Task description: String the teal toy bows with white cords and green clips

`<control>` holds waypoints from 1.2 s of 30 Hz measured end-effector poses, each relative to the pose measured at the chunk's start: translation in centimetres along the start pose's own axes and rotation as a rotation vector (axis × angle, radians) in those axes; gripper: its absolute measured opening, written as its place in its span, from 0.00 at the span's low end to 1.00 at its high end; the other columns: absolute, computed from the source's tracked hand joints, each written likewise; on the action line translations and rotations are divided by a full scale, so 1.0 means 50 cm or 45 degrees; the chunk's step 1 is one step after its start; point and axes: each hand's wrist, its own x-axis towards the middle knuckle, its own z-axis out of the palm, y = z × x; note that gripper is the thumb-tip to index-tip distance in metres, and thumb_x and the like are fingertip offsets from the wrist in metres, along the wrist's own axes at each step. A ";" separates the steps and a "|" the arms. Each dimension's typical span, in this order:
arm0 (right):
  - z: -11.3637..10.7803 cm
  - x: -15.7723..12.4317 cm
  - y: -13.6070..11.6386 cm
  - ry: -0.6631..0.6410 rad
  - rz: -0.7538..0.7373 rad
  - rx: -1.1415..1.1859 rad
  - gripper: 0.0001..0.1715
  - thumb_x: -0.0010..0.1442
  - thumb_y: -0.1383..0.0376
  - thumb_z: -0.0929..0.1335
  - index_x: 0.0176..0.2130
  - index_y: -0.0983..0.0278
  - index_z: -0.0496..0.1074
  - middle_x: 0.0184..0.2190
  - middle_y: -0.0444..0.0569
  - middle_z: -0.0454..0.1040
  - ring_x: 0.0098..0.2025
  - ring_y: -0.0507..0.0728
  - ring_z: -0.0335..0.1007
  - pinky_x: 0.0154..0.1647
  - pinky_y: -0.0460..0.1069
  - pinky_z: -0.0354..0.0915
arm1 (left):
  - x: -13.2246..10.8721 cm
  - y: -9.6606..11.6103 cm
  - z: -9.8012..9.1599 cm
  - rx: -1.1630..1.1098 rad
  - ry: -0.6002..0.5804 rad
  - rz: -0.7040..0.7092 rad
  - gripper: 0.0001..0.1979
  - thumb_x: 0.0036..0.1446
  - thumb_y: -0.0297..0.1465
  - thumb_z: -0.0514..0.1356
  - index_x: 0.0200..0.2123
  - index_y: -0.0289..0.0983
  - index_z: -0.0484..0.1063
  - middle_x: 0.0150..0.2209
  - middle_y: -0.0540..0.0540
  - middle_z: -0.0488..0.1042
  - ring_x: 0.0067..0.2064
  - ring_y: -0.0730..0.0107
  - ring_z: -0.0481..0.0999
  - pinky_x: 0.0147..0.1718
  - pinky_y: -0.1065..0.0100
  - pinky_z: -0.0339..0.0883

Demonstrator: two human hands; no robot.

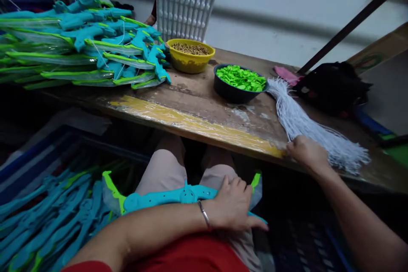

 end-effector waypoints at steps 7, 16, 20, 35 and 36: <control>0.015 -0.352 -0.122 -0.767 -0.343 0.682 0.15 0.69 0.59 0.61 0.33 0.63 0.69 0.29 0.45 0.72 0.31 0.53 0.67 0.32 0.45 0.64 | 0.108 0.028 -0.081 -1.281 -0.040 -0.357 0.27 0.67 0.52 0.46 0.41 0.34 0.69 0.29 0.44 0.73 0.32 0.62 0.76 0.35 0.60 0.71; 0.036 -0.505 0.011 -0.962 0.262 1.032 0.13 0.63 0.56 0.69 0.42 0.60 0.78 0.41 0.49 0.80 0.46 0.61 0.74 0.50 0.52 0.67 | 0.103 0.056 -0.066 -1.677 -0.244 -0.674 0.19 0.54 0.45 0.67 0.34 0.37 0.66 0.19 0.61 0.55 0.17 0.84 0.44 0.15 0.76 0.35; 0.047 -0.424 -0.042 -0.273 0.792 1.779 0.28 0.60 0.45 0.72 0.49 0.62 0.77 0.48 0.56 0.80 0.49 0.63 0.76 0.55 0.58 0.67 | 0.053 0.088 0.007 -1.564 -0.323 -0.825 0.23 0.53 0.50 0.65 0.30 0.39 0.62 0.19 0.60 0.57 0.17 0.85 0.45 0.15 0.76 0.35; 0.038 -0.388 -0.112 0.626 0.724 2.320 0.17 0.64 0.51 0.72 0.34 0.62 0.77 0.19 0.36 0.54 0.19 0.45 0.49 0.20 0.39 0.54 | 0.047 0.076 0.029 -1.175 -0.467 -0.843 0.24 0.52 0.56 0.62 0.35 0.41 0.67 0.20 0.58 0.63 0.16 0.79 0.52 0.16 0.73 0.48; 0.034 -0.386 -0.103 0.625 0.665 2.282 0.17 0.63 0.51 0.73 0.34 0.62 0.77 0.20 0.36 0.55 0.19 0.44 0.49 0.19 0.39 0.53 | 0.057 0.073 0.012 -0.969 -0.412 -0.653 0.20 0.55 0.52 0.62 0.36 0.41 0.70 0.24 0.53 0.70 0.20 0.74 0.63 0.20 0.71 0.59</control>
